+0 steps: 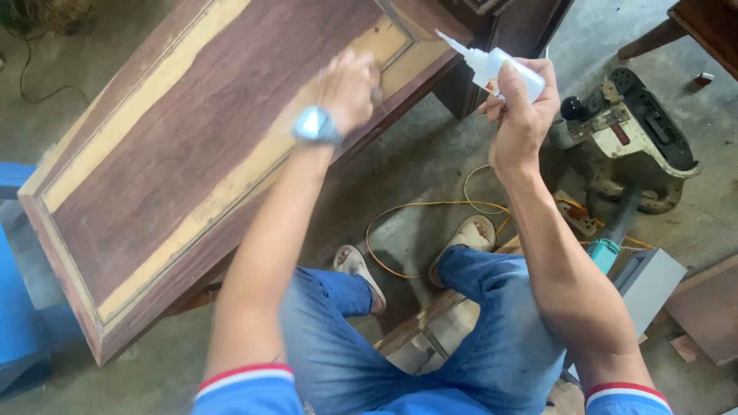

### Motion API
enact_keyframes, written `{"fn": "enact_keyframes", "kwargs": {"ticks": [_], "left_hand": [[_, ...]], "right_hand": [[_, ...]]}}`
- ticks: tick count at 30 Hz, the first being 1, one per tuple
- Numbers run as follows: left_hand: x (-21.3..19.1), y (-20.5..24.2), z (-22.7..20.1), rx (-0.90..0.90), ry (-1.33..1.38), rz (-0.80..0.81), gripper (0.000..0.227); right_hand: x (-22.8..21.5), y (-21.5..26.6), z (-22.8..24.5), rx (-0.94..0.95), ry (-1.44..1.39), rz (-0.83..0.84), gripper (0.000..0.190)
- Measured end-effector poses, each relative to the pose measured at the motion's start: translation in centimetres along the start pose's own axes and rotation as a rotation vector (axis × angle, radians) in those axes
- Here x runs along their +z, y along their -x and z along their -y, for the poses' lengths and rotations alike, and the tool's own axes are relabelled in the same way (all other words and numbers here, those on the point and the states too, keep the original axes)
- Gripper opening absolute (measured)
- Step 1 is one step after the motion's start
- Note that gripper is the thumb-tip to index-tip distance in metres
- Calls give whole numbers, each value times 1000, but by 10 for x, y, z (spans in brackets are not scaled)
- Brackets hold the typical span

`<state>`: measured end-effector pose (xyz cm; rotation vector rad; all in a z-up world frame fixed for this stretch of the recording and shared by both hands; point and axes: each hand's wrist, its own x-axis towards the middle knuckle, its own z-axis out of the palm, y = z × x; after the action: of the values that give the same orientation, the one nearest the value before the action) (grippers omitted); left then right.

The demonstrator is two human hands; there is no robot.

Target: The person applies glue from a white bottle onto the seams of a wooden panel and then rubs the area with a small piece of sandpaper. The person repeats this process along the seams of the panel.

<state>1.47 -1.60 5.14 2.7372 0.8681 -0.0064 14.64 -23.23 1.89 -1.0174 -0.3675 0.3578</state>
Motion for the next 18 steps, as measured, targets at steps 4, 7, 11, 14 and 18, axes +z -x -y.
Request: {"fn": "enact_keyframes", "kwargs": {"ticks": [4, 7, 11, 14, 18], "left_hand": [[23, -2, 23, 114, -90, 12, 22], [20, -32, 32, 102, -179, -77, 14], [-3, -16, 16, 58, -28, 71, 25], [12, -6, 20, 171, -167, 28, 23], [24, -29, 13, 157, -387, -51, 17]], "right_hand": [[-6, -1, -6, -21, 42, 19, 26], [-4, -6, -9, -23, -5, 36, 29], [-3, -2, -3, 36, -3, -18, 29], [-10, -9, -9, 4, 1, 11, 30], [-14, -12, -16, 27, -6, -17, 31]]}}
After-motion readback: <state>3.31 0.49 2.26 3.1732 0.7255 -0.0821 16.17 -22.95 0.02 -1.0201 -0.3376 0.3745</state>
